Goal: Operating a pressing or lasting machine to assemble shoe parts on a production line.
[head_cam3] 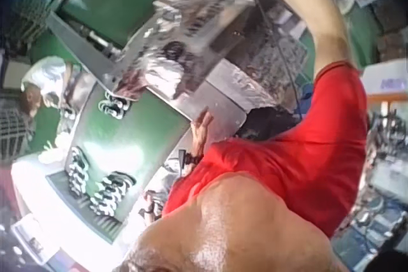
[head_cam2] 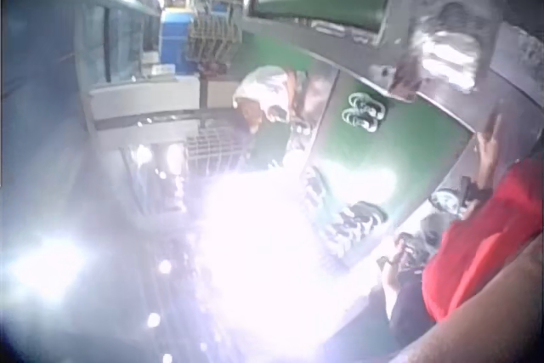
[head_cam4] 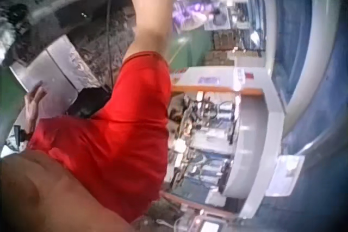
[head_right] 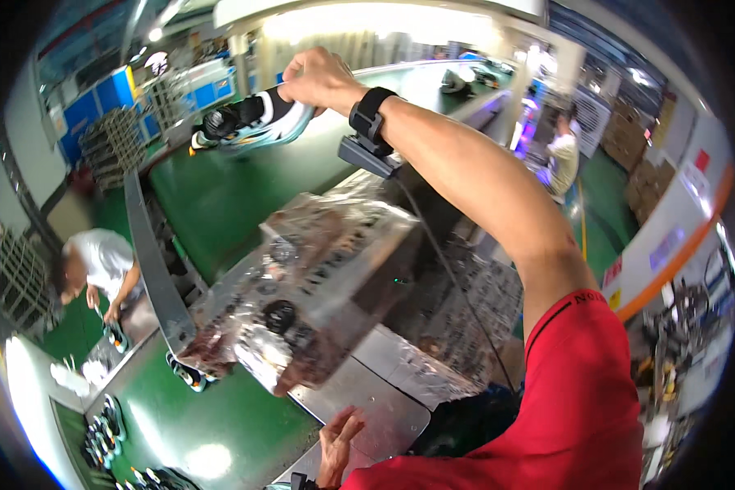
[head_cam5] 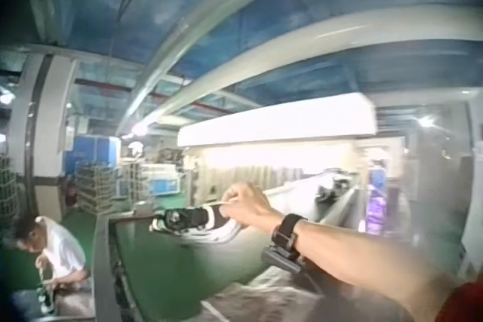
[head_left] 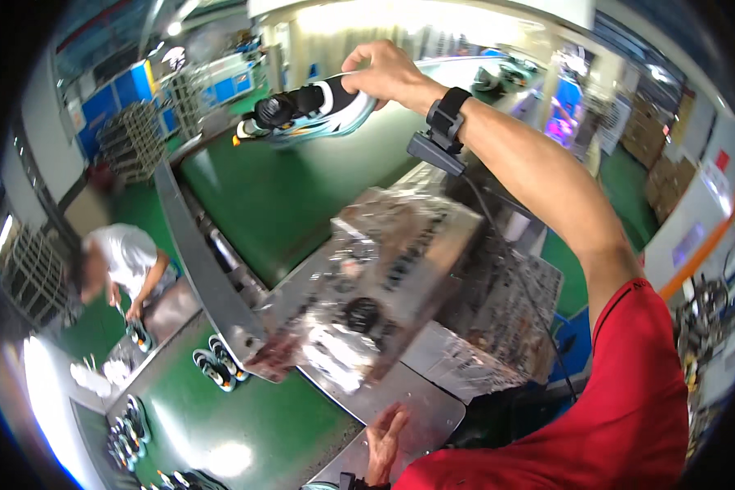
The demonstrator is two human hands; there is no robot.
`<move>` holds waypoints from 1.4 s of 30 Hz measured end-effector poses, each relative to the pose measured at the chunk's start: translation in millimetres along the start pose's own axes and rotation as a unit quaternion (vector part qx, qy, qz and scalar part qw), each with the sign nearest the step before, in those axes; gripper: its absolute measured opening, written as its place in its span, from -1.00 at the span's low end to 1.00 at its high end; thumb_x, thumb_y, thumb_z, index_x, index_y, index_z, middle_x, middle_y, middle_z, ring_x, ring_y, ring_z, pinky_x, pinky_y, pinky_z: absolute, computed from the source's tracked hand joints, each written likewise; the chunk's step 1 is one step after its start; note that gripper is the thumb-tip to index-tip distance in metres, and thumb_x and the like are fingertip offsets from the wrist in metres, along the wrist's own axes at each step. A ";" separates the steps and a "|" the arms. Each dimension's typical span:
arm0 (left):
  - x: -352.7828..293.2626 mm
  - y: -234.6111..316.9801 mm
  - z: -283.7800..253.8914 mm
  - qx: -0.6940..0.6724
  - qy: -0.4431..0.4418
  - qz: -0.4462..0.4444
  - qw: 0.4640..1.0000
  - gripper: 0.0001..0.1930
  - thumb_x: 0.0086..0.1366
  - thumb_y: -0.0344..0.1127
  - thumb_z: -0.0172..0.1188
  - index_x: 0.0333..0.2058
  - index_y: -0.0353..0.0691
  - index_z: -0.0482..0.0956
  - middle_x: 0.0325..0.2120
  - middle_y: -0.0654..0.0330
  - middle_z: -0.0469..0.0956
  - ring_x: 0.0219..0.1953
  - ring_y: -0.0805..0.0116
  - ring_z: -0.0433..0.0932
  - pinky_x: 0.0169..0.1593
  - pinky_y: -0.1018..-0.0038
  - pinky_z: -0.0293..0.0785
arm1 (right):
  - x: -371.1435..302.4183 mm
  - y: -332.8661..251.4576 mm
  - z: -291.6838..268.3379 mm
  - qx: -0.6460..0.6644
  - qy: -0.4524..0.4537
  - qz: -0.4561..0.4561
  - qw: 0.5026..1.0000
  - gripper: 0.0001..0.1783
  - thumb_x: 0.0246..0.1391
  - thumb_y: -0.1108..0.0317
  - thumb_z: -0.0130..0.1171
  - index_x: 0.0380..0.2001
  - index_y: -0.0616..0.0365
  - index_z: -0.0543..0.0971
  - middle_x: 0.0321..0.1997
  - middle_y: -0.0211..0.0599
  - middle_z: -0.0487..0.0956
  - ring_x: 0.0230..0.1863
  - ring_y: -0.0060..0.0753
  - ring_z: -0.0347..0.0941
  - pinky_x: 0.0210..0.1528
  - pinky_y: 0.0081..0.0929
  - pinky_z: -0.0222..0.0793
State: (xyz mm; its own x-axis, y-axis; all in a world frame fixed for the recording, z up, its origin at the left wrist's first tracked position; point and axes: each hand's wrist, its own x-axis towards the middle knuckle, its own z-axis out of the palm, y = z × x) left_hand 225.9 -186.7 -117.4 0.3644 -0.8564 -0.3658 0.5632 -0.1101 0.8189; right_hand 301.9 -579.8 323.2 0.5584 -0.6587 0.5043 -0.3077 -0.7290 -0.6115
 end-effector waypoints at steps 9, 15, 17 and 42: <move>-5.0 151.6 224.2 -0.236 -0.518 -0.024 0.822 -0.10 0.25 0.43 -0.11 0.33 -0.17 0.11 0.25 -0.22 0.22 0.26 -0.27 0.24 0.30 -0.17 0.10 | -256.2 3.2 -260.2 0.107 0.128 0.021 0.986 -0.75 -0.08 0.33 0.14 -0.32 0.07 0.70 -0.49 -0.50 0.59 -0.58 -0.74 0.43 -0.63 -0.73 0.30; -87.9 26.5 288.1 -0.112 -0.570 -0.301 0.756 -0.15 0.29 0.31 -0.08 0.31 -0.27 0.12 0.25 -0.15 0.22 0.17 -0.15 0.36 0.23 -0.05 0.30 | -515.8 28.2 -291.3 0.021 0.141 0.119 0.983 -0.74 -0.07 0.32 0.13 -0.36 0.22 0.69 -0.42 -0.41 0.65 -0.38 -0.64 0.47 -0.28 -0.59 0.37; -150.0 3.6 342.5 -0.073 -0.673 -0.323 0.661 -0.27 0.37 0.20 -0.19 0.28 -0.29 0.17 0.18 -0.13 0.32 0.12 -0.04 0.42 0.18 0.04 0.36 | -613.5 26.1 -314.6 -0.004 0.237 0.165 0.957 -0.73 -0.06 0.32 0.11 -0.37 0.26 0.68 -0.40 -0.38 0.64 -0.38 -0.66 0.46 -0.31 -0.59 0.37; -400.2 -576.2 717.2 0.467 -0.712 0.218 0.476 -0.30 0.09 0.03 0.31 -0.07 -0.57 0.43 -0.28 -0.32 0.58 -0.16 -0.19 0.59 -0.10 0.13 0.50 | -1143.3 -115.1 -339.9 -0.186 0.824 0.430 0.320 -0.42 -0.15 0.48 0.18 0.06 0.26 0.44 -0.15 -0.35 0.53 -0.20 -0.56 0.45 -0.10 -0.58 0.40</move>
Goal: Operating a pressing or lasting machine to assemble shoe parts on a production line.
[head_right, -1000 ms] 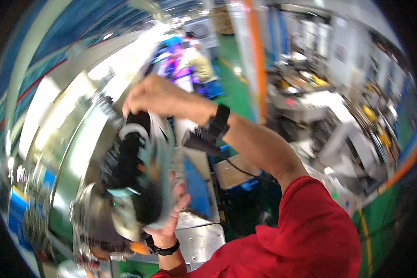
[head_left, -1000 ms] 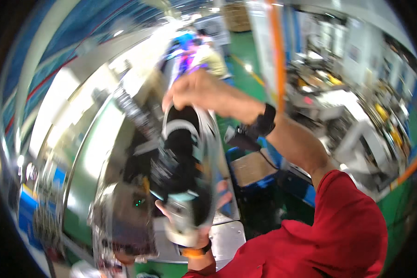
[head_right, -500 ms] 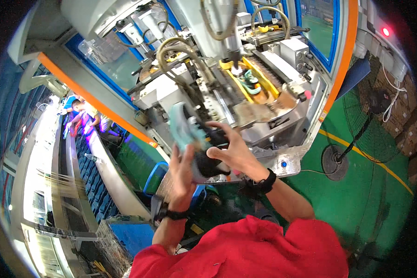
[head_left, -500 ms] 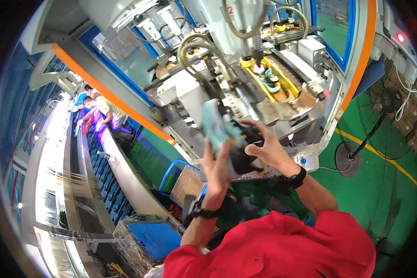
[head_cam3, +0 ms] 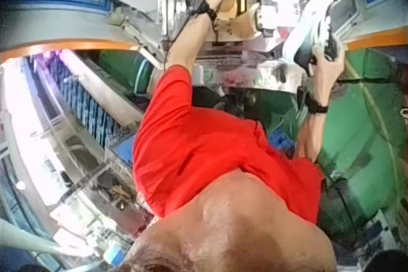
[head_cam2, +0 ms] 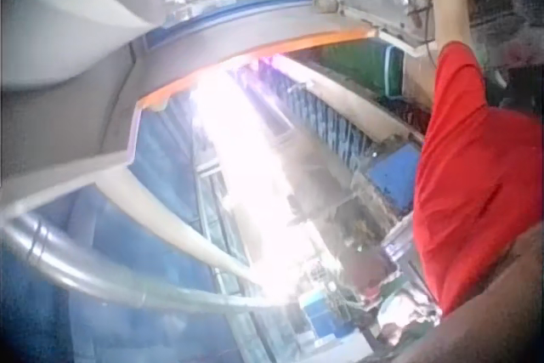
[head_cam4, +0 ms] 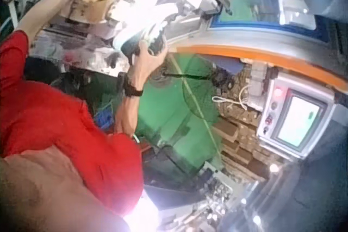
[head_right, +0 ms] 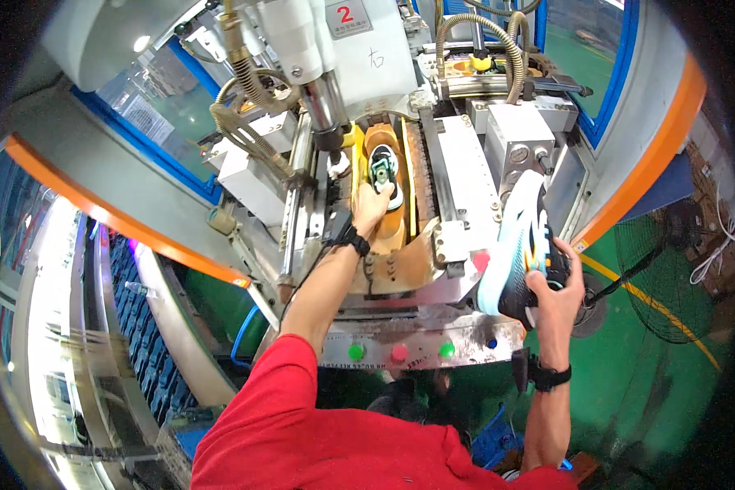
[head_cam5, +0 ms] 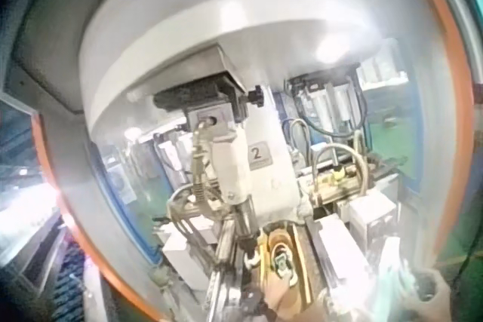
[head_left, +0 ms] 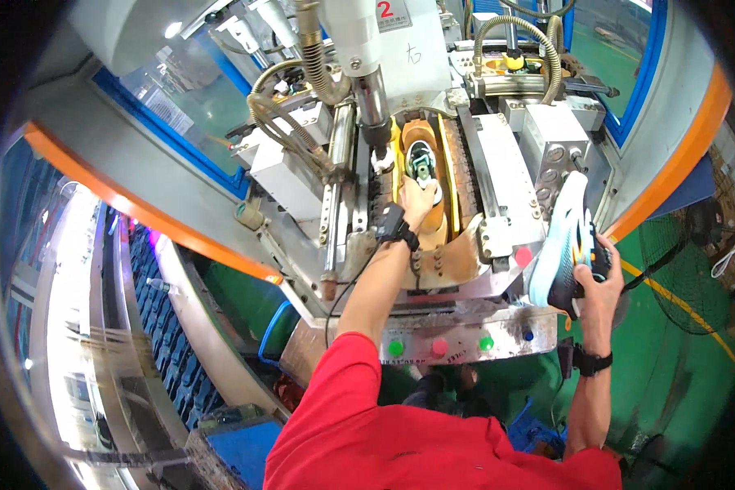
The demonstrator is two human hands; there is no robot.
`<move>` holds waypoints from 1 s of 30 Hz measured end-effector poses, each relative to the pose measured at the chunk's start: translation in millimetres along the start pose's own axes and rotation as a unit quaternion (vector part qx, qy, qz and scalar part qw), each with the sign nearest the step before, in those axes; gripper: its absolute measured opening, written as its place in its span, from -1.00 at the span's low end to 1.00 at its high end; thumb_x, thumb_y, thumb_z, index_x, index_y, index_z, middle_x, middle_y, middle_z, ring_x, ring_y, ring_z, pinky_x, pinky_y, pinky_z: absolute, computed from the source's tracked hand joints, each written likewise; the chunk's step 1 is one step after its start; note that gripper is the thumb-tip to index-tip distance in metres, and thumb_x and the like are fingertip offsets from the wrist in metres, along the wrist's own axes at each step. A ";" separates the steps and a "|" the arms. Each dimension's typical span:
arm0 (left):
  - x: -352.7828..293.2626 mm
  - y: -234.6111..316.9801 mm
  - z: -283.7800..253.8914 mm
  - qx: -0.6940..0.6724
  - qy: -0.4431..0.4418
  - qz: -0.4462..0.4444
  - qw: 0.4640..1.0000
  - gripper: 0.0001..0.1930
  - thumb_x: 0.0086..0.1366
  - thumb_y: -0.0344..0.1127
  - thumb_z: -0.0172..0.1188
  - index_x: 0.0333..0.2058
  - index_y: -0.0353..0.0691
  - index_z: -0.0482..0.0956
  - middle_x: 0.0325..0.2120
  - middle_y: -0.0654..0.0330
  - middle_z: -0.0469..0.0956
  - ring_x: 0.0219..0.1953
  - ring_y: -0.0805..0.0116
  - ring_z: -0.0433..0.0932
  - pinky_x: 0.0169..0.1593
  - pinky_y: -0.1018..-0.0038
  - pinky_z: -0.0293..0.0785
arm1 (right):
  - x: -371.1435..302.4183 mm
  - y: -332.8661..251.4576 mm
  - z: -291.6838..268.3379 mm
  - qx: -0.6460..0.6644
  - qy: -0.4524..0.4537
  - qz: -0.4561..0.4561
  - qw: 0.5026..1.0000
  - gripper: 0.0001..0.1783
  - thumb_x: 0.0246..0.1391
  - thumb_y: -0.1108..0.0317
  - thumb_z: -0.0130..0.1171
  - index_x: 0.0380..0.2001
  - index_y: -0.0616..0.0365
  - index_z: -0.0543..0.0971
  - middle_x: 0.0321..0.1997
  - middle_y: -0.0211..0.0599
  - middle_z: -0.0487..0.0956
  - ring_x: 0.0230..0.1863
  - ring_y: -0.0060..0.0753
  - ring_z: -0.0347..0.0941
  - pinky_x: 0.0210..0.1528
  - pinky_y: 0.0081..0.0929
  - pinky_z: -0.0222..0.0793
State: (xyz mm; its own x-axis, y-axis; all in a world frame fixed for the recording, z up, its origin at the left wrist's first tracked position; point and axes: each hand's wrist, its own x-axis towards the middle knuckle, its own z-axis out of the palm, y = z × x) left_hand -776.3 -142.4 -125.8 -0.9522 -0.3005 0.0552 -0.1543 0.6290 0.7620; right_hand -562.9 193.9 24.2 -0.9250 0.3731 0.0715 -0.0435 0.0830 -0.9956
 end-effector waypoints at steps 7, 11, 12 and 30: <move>46.5 13.8 24.3 -0.013 -0.031 -0.083 0.996 -0.24 0.09 -0.29 0.23 0.20 -0.53 0.11 0.01 -0.44 0.38 0.14 -0.29 0.34 0.22 0.11 0.26 | 73.7 12.3 13.6 -0.166 0.009 -0.078 0.983 -0.43 -0.19 0.46 0.22 0.01 0.28 0.46 -0.14 -0.26 0.53 -0.16 -0.51 0.45 -0.06 -0.54 0.39; 6.8 -0.4 -25.4 -0.279 -0.033 -0.179 0.943 -0.55 0.05 -0.34 0.32 -0.12 -0.49 0.49 -0.26 -0.03 0.62 -0.29 0.02 0.63 -0.20 0.19 0.57 | 174.5 6.9 84.2 -0.280 -0.076 -0.110 0.951 -0.32 -0.26 0.34 0.35 0.03 0.27 0.46 -0.29 -0.18 0.58 -0.34 -0.42 0.49 -0.25 -0.51 0.44; -20.5 4.5 -46.4 -0.396 -0.065 -0.209 0.892 -0.62 0.06 -0.39 0.34 -0.15 -0.45 0.51 -0.28 0.04 0.62 -0.34 0.17 0.63 -0.25 0.28 0.57 | 184.0 -9.5 116.1 -0.311 -0.112 -0.034 0.943 -0.24 -0.32 0.19 0.38 0.04 0.26 0.47 -0.26 -0.08 0.58 -0.28 -0.32 0.51 -0.19 -0.45 0.43; -453.1 -18.5 -302.5 -0.393 0.395 -0.284 0.780 -0.61 0.19 -0.51 0.18 0.02 -0.40 0.43 -0.23 0.17 0.58 -0.26 0.37 0.62 -0.21 0.46 0.58 | 128.5 86.2 396.5 -0.519 -0.219 -0.184 0.806 -0.36 0.00 0.26 0.19 0.06 0.34 0.17 -0.02 0.22 0.52 -0.02 0.08 0.54 -0.08 -0.05 0.52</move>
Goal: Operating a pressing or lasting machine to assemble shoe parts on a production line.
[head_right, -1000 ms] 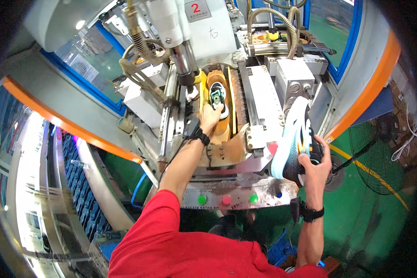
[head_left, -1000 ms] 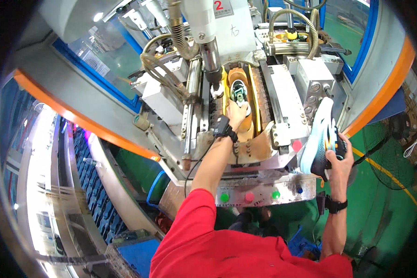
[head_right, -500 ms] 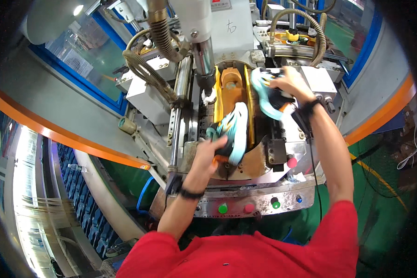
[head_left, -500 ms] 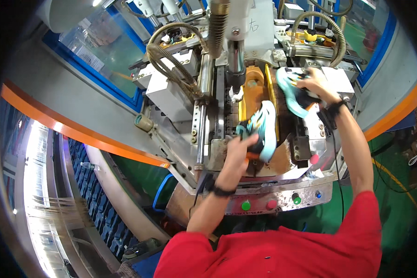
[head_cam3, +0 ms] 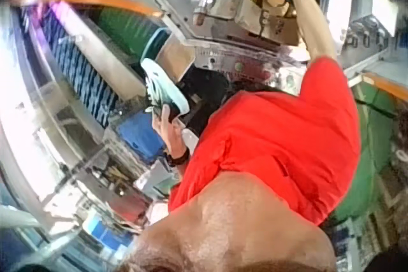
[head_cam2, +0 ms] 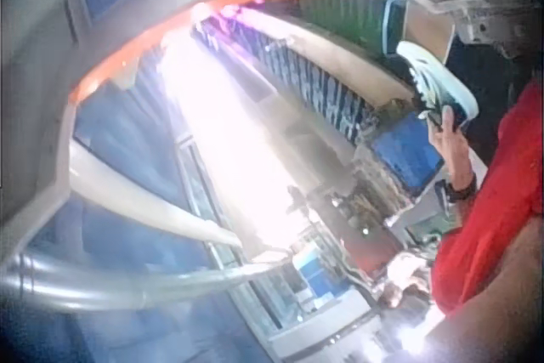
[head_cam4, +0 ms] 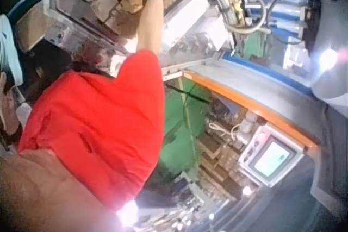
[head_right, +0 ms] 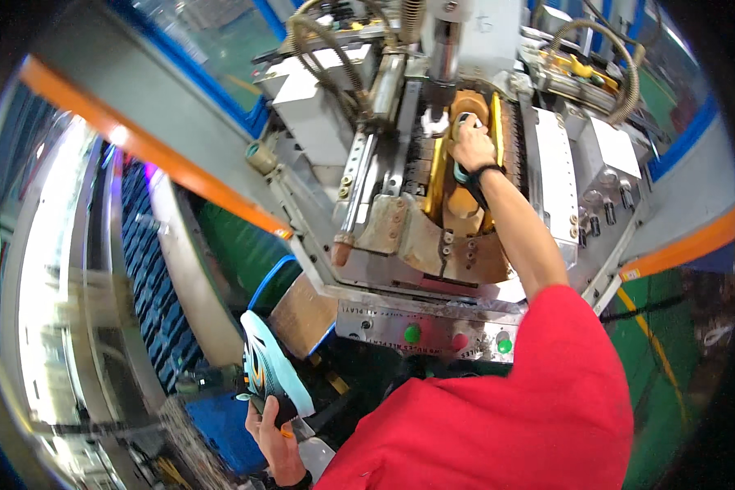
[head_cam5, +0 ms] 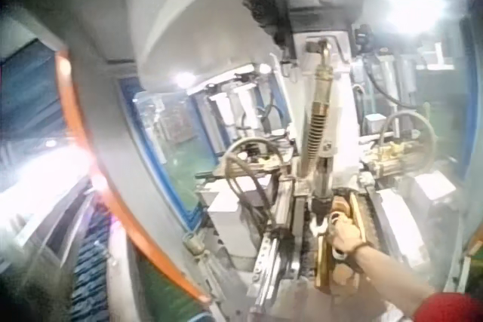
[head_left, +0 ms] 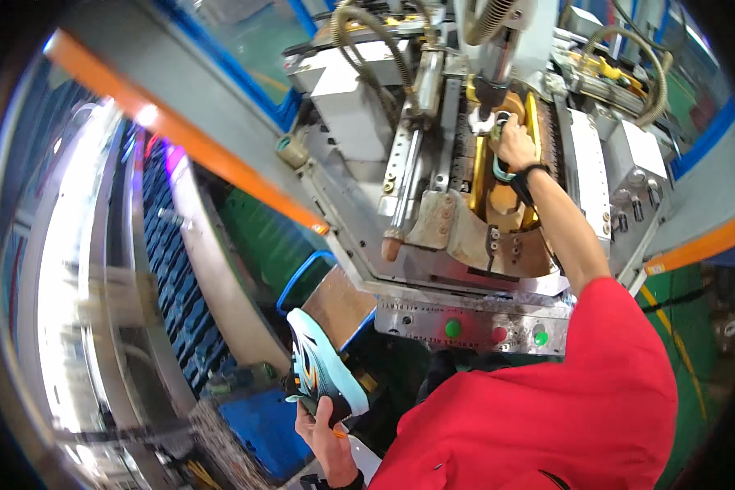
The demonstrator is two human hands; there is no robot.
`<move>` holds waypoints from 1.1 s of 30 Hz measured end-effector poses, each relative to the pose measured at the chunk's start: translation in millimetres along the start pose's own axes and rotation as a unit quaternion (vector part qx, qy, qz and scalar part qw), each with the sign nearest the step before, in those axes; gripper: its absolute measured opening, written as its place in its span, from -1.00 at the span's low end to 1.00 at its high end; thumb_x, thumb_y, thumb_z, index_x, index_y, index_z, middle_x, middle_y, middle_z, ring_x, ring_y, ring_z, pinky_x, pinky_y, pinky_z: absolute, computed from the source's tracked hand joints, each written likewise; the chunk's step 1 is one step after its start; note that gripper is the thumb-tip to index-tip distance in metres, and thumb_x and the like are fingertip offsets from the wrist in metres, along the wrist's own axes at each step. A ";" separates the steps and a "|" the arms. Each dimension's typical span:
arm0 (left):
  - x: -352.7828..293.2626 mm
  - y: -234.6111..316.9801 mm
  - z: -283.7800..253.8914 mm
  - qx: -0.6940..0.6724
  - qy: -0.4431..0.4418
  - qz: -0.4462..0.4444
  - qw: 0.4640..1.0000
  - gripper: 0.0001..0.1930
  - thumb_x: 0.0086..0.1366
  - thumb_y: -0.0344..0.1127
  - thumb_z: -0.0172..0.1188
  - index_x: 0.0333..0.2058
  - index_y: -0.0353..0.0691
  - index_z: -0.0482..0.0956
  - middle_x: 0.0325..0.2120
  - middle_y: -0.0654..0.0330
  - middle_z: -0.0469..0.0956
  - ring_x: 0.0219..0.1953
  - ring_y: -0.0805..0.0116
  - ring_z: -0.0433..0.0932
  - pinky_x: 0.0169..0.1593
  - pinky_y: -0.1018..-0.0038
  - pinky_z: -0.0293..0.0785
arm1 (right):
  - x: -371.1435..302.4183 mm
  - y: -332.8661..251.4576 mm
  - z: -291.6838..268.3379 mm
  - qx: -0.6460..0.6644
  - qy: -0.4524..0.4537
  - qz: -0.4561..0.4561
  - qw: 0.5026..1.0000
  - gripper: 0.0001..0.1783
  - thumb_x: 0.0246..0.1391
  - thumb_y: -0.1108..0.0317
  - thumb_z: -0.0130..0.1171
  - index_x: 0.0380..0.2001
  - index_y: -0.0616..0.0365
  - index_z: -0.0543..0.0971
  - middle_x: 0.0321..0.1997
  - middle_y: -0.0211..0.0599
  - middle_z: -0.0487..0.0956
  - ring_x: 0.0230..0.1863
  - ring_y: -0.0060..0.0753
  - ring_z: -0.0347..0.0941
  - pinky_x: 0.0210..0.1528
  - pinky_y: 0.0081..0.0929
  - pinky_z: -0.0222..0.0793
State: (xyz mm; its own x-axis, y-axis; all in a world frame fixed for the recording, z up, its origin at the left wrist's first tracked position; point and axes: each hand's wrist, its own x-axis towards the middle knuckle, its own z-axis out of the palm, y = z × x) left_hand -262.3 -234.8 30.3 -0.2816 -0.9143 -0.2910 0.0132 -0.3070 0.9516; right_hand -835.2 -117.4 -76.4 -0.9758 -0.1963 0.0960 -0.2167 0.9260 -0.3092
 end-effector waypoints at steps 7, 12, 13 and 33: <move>-56.7 -65.0 -52.4 -0.071 0.120 -0.064 0.988 -0.70 0.19 -0.48 0.27 -0.08 -0.35 0.52 -0.22 0.18 0.59 -0.22 0.37 0.59 -0.11 0.45 0.53 | -291.5 -56.9 -13.0 0.340 -0.034 -0.365 0.866 -0.83 0.07 0.55 0.05 -0.25 0.21 0.55 -0.27 -0.07 0.55 -0.23 0.03 0.49 -0.14 -0.23 0.39; -96.3 -103.0 -87.5 -0.128 0.144 -0.100 0.976 -0.66 0.16 -0.47 0.32 -0.09 -0.45 0.52 -0.26 0.13 0.61 -0.28 0.37 0.60 -0.15 0.46 0.55 | -335.4 -9.8 148.9 0.240 -0.137 -0.445 0.852 -0.85 0.10 0.42 0.03 -0.25 0.16 0.51 -0.20 -0.08 0.48 -0.14 0.07 0.40 -0.10 -0.15 0.34; -106.3 -109.6 -98.6 -0.131 0.158 -0.096 0.974 -0.67 0.15 -0.47 0.33 -0.11 -0.45 0.53 -0.28 0.13 0.61 -0.30 0.37 0.60 -0.18 0.46 0.56 | -330.2 -7.3 167.4 0.225 -0.126 -0.479 0.839 -0.84 0.09 0.44 0.00 -0.26 0.16 0.51 -0.20 -0.06 0.47 -0.12 0.11 0.39 -0.06 -0.12 0.32; -248.8 -333.8 -576.7 -0.070 0.710 -0.075 0.696 -0.58 -0.18 -0.31 0.35 -0.26 -0.37 0.60 -0.43 0.01 0.64 -0.39 0.17 0.63 -0.26 0.30 0.54 | -647.4 -622.1 -186.2 0.280 0.041 -0.868 0.407 -0.55 0.09 0.52 0.16 0.09 0.14 0.48 0.06 -0.18 0.57 0.08 -0.19 0.48 0.15 -0.34 0.33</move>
State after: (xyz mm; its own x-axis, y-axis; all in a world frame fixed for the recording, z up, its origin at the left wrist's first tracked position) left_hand 356.7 -57.2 -271.7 0.9422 -0.1767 -0.2848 0.2075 -0.3596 0.9098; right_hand -63.3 -506.2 229.9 0.6620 -0.3658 0.6542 -0.5725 -0.8101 0.1263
